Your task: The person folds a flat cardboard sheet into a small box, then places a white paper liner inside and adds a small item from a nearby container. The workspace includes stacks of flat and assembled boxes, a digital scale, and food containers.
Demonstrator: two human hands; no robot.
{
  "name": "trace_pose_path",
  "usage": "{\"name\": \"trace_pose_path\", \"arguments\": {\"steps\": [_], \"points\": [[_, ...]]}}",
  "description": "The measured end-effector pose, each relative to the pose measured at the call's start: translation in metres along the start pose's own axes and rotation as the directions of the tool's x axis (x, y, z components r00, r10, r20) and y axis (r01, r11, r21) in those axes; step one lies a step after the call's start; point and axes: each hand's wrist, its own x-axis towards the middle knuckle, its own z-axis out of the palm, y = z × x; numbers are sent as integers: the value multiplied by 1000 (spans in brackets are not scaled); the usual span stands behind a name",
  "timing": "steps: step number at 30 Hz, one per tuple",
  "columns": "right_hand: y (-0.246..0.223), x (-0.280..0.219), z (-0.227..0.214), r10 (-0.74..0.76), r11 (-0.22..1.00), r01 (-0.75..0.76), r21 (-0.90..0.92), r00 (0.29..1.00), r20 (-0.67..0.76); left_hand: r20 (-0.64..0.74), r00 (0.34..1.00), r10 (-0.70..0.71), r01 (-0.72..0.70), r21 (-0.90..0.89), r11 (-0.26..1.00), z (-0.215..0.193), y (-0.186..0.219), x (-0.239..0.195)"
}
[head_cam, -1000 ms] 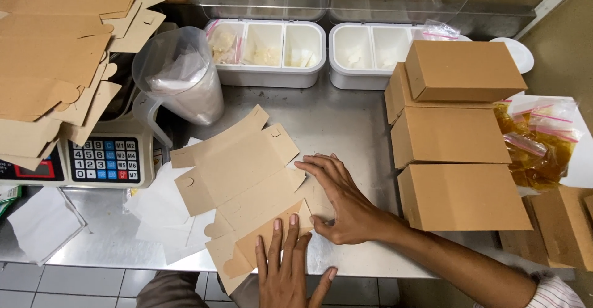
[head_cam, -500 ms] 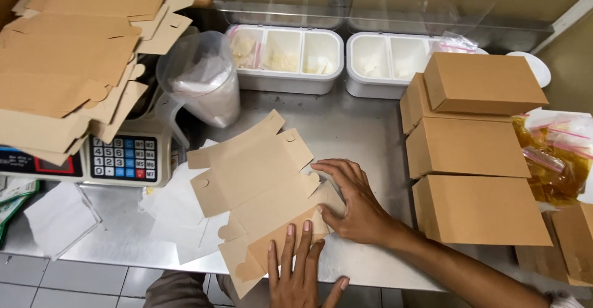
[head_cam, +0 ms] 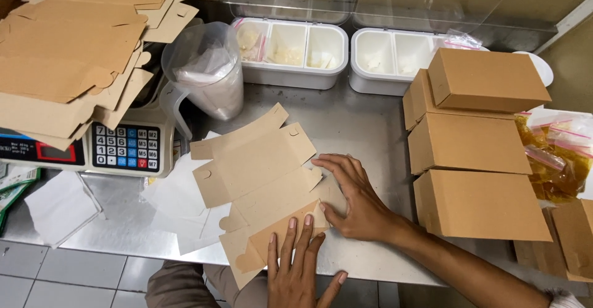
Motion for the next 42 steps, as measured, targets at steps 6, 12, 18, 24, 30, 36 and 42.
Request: {"name": "trace_pose_path", "arguments": {"steps": [6, 12, 18, 24, 30, 36, 42], "points": [[-3, -2, -4, -24, 1000, 24, 2, 997, 75, -56, 998, -23, 26, 52, 998, 8, 1, -2], [-3, -2, -6, -57, 998, 58, -5, 993, 102, -105, 994, -43, 49, 57, 997, 11, 3, -1], [-6, -2, -10, -59, 998, 60, -1, 988, 143, -131, 991, -22, 35, 94, 995, 9, 3, 4], [-6, -2, -13, -48, 999, 50, -7, 982, 184, -153, 987, -44, 59, 94, 994, 10, 6, 6], [-5, -2, -13, -57, 998, 63, -28, 982, 180, 141, 972, 187, -100, -473, 875, 44, -60, -91], [5, -5, 1, -48, 991, 56, -119, 996, 74, -83, 987, 135, -136, 2, 991, 40, -173, -167], [3, -3, 5, -15, 992, 18, -126, 1000, 23, -145, 943, -298, 285, -104, 953, -55, -97, -69]]}}
